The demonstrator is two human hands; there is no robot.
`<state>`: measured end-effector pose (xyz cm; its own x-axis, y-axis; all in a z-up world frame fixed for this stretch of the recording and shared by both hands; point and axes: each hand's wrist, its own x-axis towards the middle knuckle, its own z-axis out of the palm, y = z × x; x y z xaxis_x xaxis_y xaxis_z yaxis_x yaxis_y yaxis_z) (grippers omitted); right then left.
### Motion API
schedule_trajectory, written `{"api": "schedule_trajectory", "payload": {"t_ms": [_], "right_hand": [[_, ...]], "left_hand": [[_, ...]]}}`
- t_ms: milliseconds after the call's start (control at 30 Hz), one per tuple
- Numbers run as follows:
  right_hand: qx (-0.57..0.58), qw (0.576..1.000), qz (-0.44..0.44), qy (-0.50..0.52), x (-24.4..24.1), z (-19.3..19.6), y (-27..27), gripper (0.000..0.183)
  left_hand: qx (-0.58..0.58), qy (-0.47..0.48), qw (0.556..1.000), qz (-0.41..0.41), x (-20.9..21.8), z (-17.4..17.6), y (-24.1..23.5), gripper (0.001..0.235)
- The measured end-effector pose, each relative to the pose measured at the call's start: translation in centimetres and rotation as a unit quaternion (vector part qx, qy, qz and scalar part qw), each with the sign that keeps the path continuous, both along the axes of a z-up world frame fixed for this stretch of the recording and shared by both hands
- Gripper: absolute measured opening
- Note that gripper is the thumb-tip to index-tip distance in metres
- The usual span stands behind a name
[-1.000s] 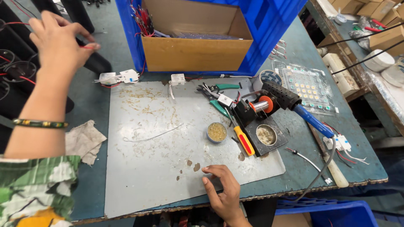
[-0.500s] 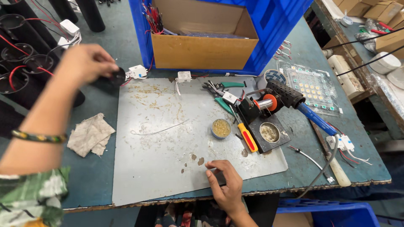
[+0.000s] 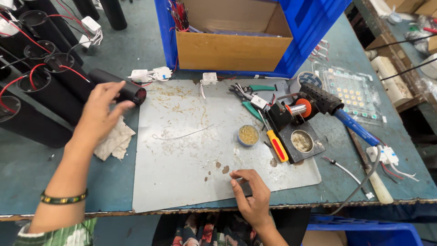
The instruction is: The person solders wires to small white electrical components and attaches them to black cylindrical housings. They repeatedly pick up a soldering iron, apply solder to wire ends, and place finished units aside.
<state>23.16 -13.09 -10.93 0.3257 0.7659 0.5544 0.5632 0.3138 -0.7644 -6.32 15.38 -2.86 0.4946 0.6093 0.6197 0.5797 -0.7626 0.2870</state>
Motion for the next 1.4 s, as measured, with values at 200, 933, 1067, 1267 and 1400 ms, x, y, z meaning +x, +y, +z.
{"api": "schedule_trajectory", "payload": {"t_ms": [200,933,1067,1267,1400], "right_hand": [[-0.012,1.0,0.008,-0.009,0.0,-0.1,0.0,0.019],[-0.022,1.0,0.0,0.002,0.0,-0.1,-0.2,0.018],[-0.016,1.0,0.005,-0.001,0.0,0.0,-0.2,0.017],[-0.014,1.0,0.02,0.003,0.0,0.3,-0.1,0.017],[-0.004,1.0,0.028,0.008,0.1,0.3,-0.2,0.017]], "left_hand": [[0.019,0.148,0.984,0.098,-1.3,-0.8,-0.6,0.05],[0.074,0.181,0.981,-0.002,3.9,-2.7,6.9,0.014],[0.001,0.098,0.995,0.036,4.4,-3.1,6.5,0.013],[-0.021,0.055,0.998,0.003,5.6,-0.3,2.2,0.011],[-0.025,0.07,0.993,-0.095,9.1,1.3,-1.7,0.013]]}}
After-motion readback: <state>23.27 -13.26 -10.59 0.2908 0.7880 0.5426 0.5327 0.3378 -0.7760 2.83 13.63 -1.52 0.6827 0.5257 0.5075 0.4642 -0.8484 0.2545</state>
